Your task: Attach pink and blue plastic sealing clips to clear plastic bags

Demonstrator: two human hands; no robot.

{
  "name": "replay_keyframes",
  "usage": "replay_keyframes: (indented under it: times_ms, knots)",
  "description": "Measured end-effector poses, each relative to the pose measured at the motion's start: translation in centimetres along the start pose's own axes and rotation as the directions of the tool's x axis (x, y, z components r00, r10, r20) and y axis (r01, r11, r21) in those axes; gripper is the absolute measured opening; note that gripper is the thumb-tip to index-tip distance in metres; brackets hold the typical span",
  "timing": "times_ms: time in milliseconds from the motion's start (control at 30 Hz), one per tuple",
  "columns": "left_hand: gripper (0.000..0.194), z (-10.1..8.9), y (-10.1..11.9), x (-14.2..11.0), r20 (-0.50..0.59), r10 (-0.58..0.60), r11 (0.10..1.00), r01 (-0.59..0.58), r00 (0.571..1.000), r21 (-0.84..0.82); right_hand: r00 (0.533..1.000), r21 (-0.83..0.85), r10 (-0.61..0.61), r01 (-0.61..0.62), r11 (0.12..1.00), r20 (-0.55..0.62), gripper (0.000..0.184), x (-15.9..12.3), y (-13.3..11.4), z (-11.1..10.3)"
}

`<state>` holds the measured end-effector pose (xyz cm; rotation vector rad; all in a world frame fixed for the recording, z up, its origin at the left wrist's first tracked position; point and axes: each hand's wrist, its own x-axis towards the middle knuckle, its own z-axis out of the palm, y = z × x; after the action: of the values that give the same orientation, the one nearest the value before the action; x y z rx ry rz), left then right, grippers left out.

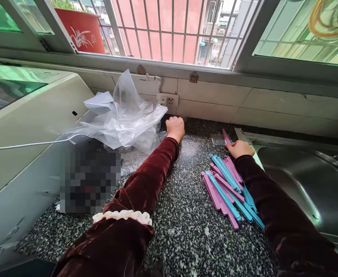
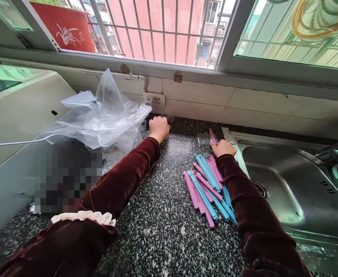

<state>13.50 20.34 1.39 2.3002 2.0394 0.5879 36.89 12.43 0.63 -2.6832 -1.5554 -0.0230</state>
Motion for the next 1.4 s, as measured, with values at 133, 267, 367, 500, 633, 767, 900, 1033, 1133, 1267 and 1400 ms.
replay_keyframes:
  times_ms: [133, 267, 367, 500, 633, 767, 900, 1033, 1133, 1267, 1400]
  knots:
    - [0.036, 0.1, -1.0, -0.4, 0.047, -0.143, 0.989, 0.144, 0.989, -0.026, 0.998, 0.024, -0.040, 0.041, 0.999, -0.057, 0.040, -1.0, 0.8, -1.4]
    - [0.024, 0.0, -1.1, -1.3, 0.080, -0.040, 0.994, 0.048, 0.996, -0.100, 0.989, 0.054, -0.126, 0.131, 0.990, -0.078, 0.032, -3.0, 1.3, -2.8]
    - [0.024, -1.1, -0.8, -2.2, 0.051, 0.055, 0.986, -0.046, 0.997, -0.159, 0.963, 0.106, -0.247, 0.258, 0.960, -0.108, 0.026, -5.1, 0.9, -3.6]
    - [0.020, -3.3, -0.8, -5.3, 0.004, 0.178, 0.959, -0.173, 0.984, -0.226, 0.906, 0.278, -0.377, 0.418, 0.865, -0.190, 0.019, -8.7, -0.4, -3.8]
    - [0.012, -5.4, -2.4, -11.4, -0.078, 0.292, 0.868, -0.298, 0.953, -0.396, 0.819, 0.442, -0.481, 0.574, 0.690, -0.314, 0.016, -13.2, -1.5, -2.8]
    - [0.010, -6.8, -5.4, -17.5, -0.109, 0.335, 0.778, -0.340, 0.936, -0.528, 0.700, 0.471, -0.530, 0.714, 0.517, -0.479, 0.015, -17.8, -2.6, -1.6]
    - [0.010, -6.8, -8.0, -20.8, -0.098, 0.321, 0.720, -0.310, 0.942, -0.621, 0.655, 0.522, -0.518, 0.754, 0.400, -0.550, 0.012, -21.0, -4.3, -0.4]
    - [0.010, -6.2, -9.4, -21.7, -0.096, 0.306, 0.701, -0.292, 0.947, -0.651, 0.641, 0.546, -0.510, 0.763, 0.346, -0.573, 0.015, -22.5, -5.8, 0.7]
    - [0.010, -6.2, -9.6, -21.8, -0.082, 0.350, 0.698, -0.318, 0.933, -0.641, 0.615, 0.508, -0.512, 0.787, 0.351, -0.599, 0.014, -22.9, -6.4, 0.9]
    - [0.010, -6.5, -9.4, -22.0, -0.083, 0.370, 0.681, -0.331, 0.925, -0.653, 0.583, 0.467, -0.540, 0.811, 0.352, -0.607, 0.010, -22.9, -6.4, 0.9]
    - [0.009, -6.8, -9.4, -22.0, -0.064, 0.343, 0.655, -0.288, 0.937, -0.699, 0.594, 0.498, -0.544, 0.801, 0.332, -0.593, 0.009, -22.9, -6.2, 1.0]
